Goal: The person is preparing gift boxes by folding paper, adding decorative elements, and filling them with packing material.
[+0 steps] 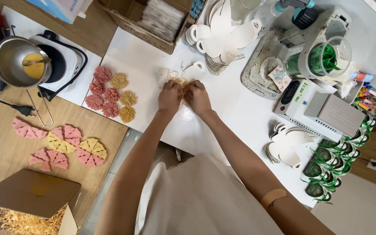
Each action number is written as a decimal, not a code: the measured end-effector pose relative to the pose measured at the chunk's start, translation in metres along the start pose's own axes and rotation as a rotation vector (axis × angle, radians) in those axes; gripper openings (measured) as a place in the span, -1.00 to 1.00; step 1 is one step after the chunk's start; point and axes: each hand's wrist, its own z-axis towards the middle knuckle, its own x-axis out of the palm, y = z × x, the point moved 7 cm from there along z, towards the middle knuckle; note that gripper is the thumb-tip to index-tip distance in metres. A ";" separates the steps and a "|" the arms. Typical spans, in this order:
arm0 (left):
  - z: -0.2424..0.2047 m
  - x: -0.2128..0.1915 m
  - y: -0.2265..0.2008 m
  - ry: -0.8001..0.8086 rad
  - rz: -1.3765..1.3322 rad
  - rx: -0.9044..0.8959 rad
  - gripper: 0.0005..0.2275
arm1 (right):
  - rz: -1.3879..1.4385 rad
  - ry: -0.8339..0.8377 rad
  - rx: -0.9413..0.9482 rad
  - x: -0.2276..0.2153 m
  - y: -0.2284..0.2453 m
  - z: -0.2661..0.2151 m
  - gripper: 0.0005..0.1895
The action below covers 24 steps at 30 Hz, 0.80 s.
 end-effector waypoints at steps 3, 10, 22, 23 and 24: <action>-0.006 -0.025 -0.019 0.040 0.027 -0.003 -0.70 | -0.012 0.013 -0.004 -0.007 0.009 0.000 -0.71; -0.006 -0.034 -0.018 -0.077 -0.011 0.069 -0.72 | 0.065 -0.020 0.043 -0.025 0.014 0.004 -0.72; 0.013 0.001 -0.001 -0.038 -0.070 -0.042 -0.58 | 0.030 0.020 0.053 0.004 -0.004 0.011 -0.62; 0.013 0.001 -0.002 -0.023 -0.077 -0.055 -0.55 | 0.013 0.023 0.047 0.004 -0.004 0.011 -0.60; 0.013 0.000 -0.003 -0.009 -0.084 -0.067 -0.52 | -0.003 0.027 0.041 0.003 -0.004 0.012 -0.58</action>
